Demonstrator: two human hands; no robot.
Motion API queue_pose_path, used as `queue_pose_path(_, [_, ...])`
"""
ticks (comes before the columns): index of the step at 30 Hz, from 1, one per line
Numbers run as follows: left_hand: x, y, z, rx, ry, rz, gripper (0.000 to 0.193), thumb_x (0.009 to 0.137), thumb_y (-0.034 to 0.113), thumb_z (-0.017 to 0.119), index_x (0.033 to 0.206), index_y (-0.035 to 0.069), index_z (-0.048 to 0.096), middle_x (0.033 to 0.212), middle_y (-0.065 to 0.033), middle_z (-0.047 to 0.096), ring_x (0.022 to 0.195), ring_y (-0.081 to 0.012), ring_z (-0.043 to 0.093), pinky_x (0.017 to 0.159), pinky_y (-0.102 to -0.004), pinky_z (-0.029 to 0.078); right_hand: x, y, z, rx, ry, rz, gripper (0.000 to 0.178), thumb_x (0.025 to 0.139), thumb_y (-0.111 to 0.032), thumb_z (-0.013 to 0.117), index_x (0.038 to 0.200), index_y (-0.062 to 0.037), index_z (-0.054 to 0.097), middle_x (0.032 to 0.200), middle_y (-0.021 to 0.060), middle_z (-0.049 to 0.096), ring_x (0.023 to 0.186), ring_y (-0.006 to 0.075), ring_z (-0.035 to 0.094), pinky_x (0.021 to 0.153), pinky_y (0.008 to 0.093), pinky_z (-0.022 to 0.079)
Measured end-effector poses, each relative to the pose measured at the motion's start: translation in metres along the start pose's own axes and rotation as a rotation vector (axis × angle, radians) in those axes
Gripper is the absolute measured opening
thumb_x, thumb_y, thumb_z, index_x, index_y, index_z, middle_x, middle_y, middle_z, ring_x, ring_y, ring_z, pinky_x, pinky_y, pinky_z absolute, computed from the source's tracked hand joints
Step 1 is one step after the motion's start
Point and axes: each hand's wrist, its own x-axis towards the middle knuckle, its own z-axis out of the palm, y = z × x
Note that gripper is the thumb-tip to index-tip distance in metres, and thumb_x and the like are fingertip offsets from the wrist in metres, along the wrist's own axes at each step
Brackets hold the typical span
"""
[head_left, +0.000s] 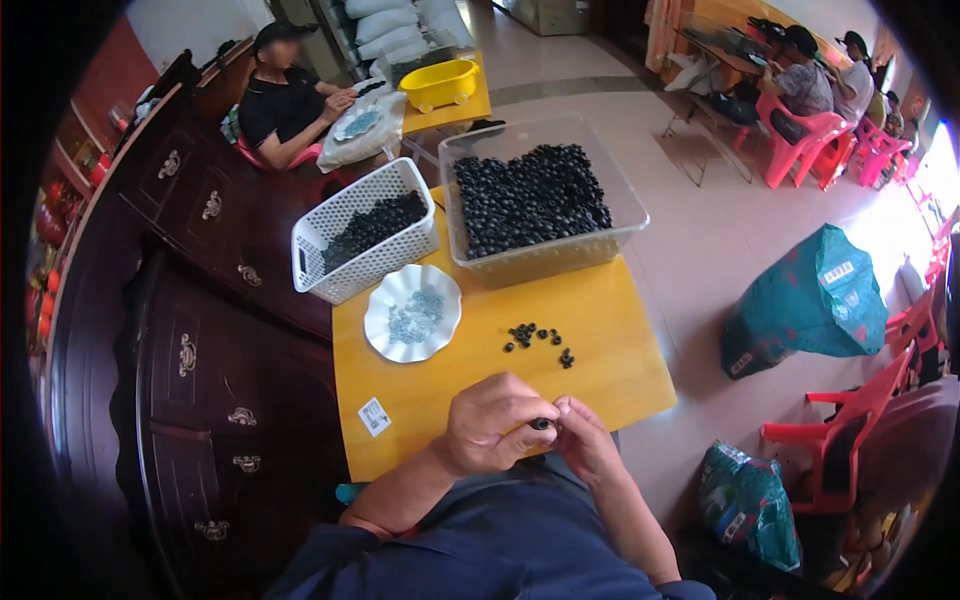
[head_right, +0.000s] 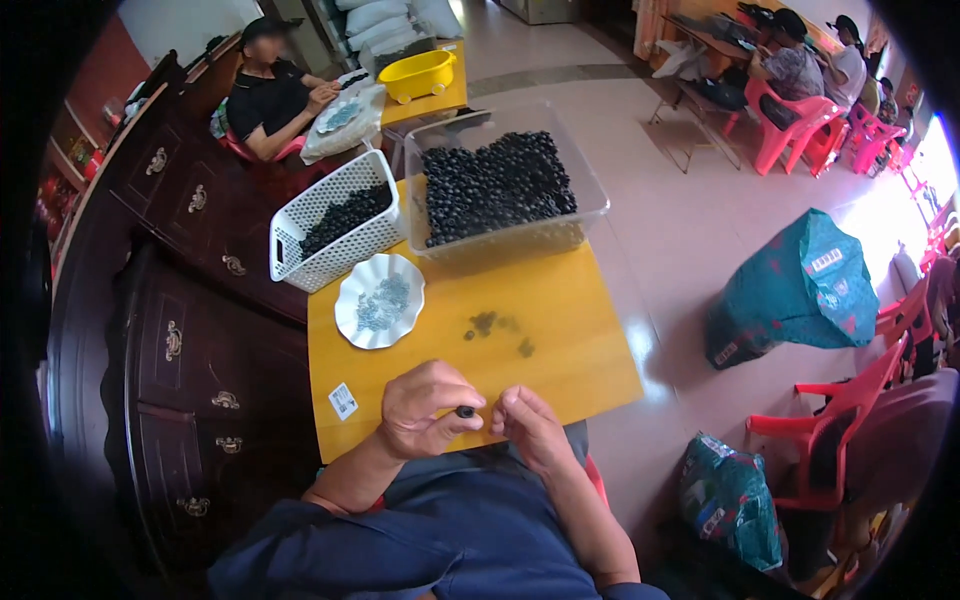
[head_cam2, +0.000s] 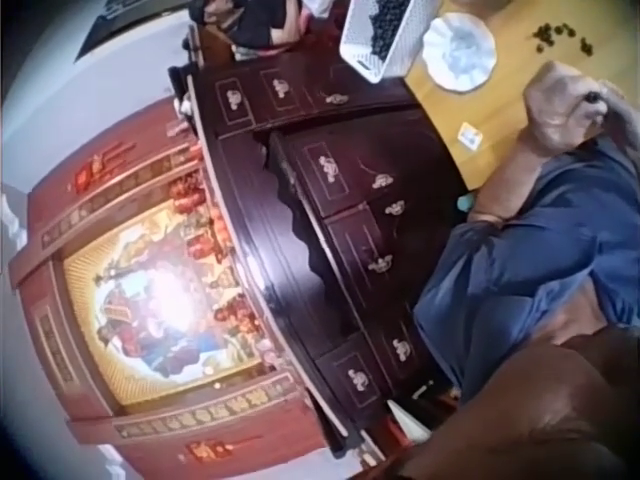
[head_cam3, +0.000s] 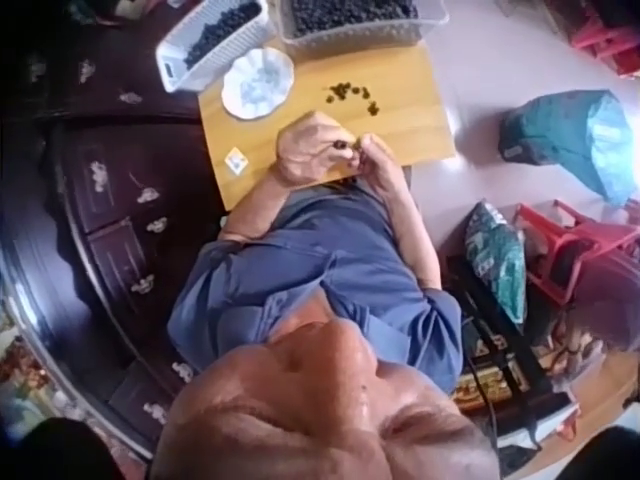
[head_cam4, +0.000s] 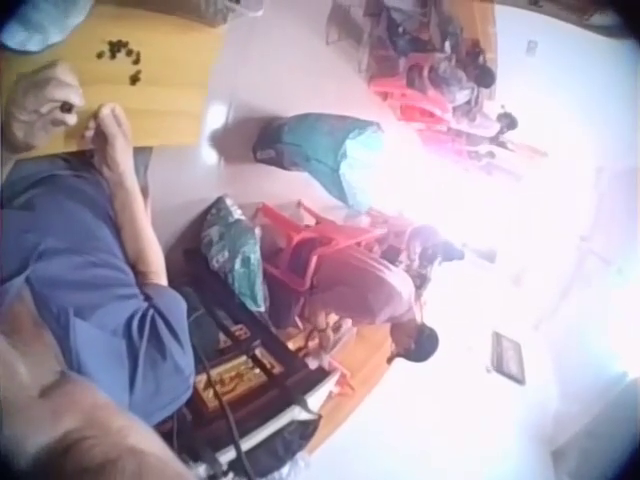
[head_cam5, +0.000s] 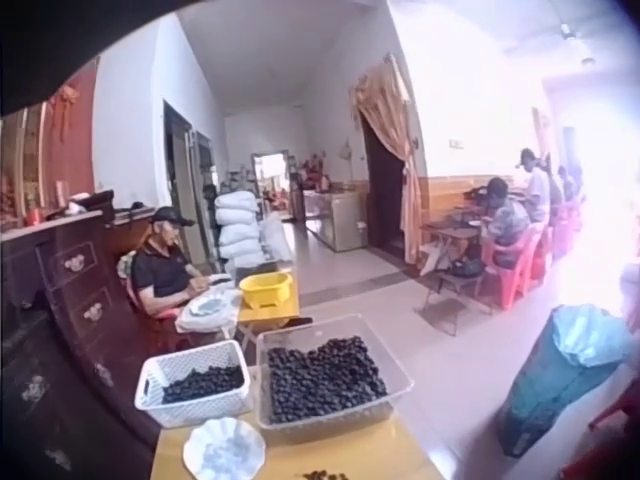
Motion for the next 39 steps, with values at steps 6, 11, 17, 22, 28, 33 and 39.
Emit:
queue_pose_path(6, [-0.003,-0.014,-0.001,-0.007,-0.071,-0.075,0.021,0.087,0.010,0.081,0.104,0.001,0.073,0.090,-0.0104,0.069,0.076,-0.0250,0.068,0.069,-0.0332,0.054,-0.001,-0.003,0.006,0.027,0.046,-0.031,0.017,0.104,-0.026,0.064,0.098,-0.0109,0.060,0.085,0.0026,0.063,0.080,0.0154,0.062,0.077,0.0321,0.052])
queue_pose_path(11, [-0.024,-0.037,-0.012,0.124,-0.068,-0.313,0.022,0.088,0.006,0.077,0.108,0.000,0.072,0.088,-0.0097,0.069,0.076,-0.0215,0.067,0.069,-0.0313,0.053,0.004,0.000,-0.003,0.026,-0.006,-0.026,0.014,0.102,-0.023,0.067,0.097,-0.0113,0.061,0.084,0.0032,0.063,0.078,0.0159,0.062,0.076,0.0328,0.053])
queue_pose_path(17, [-0.032,-0.108,-0.089,0.440,0.040,-0.542,0.020,0.089,0.007,0.067,0.108,0.003,0.071,0.092,-0.0158,0.072,0.074,-0.0276,0.070,0.069,-0.0377,0.055,0.003,0.000,-0.004,-0.001,0.051,-0.010,0.012,0.101,-0.021,0.067,0.096,-0.0113,0.061,0.083,0.0032,0.063,0.076,0.0158,0.061,0.075,0.0327,0.053])
queue_pose_path(22, [0.014,-0.175,-0.193,0.788,0.316,-0.244,0.022,0.087,0.003,0.062,0.106,-0.001,0.072,0.099,-0.0192,0.073,0.091,-0.0376,0.071,0.082,-0.0439,0.057,0.007,0.007,-0.010,-0.042,0.076,-0.011,0.011,0.103,-0.020,0.065,0.098,-0.0110,0.061,0.085,0.0008,0.062,0.079,0.0136,0.061,0.077,0.0297,0.051])
queue_pose_path(28, [0.033,-0.153,-0.155,0.687,0.246,-0.312,0.037,0.085,0.003,0.071,0.121,0.002,0.067,0.093,-0.0113,0.070,0.071,-0.0235,0.067,0.069,-0.0357,0.055,0.012,0.005,-0.009,-0.120,0.153,0.019,0.013,0.102,-0.022,0.066,0.095,-0.0133,0.060,0.082,-0.0018,0.061,0.075,0.0101,0.060,0.074,0.0268,0.051])
queue_pose_path(33, [-0.009,-0.141,-0.049,0.483,-0.076,-0.470,0.016,0.090,0.006,0.070,0.105,0.001,0.073,0.091,-0.0115,0.073,0.076,-0.0205,0.070,0.068,-0.0325,0.056,0.017,0.009,-0.016,-0.185,0.120,-0.012,0.013,0.103,-0.023,0.066,0.097,-0.0129,0.062,0.083,-0.0024,0.062,0.076,0.0087,0.060,0.074,0.0253,0.051])
queue_pose_path(39, [-0.028,-0.141,0.001,0.574,-0.180,-0.373,0.020,0.090,0.011,0.069,0.108,0.005,0.071,0.102,-0.0146,0.070,0.095,-0.0374,0.068,0.080,-0.0439,0.056,0.017,0.012,-0.020,-0.234,0.126,-0.017,0.012,0.103,-0.023,0.066,0.098,-0.0125,0.063,0.083,-0.0026,0.063,0.076,0.0080,0.060,0.074,0.0232,0.049])
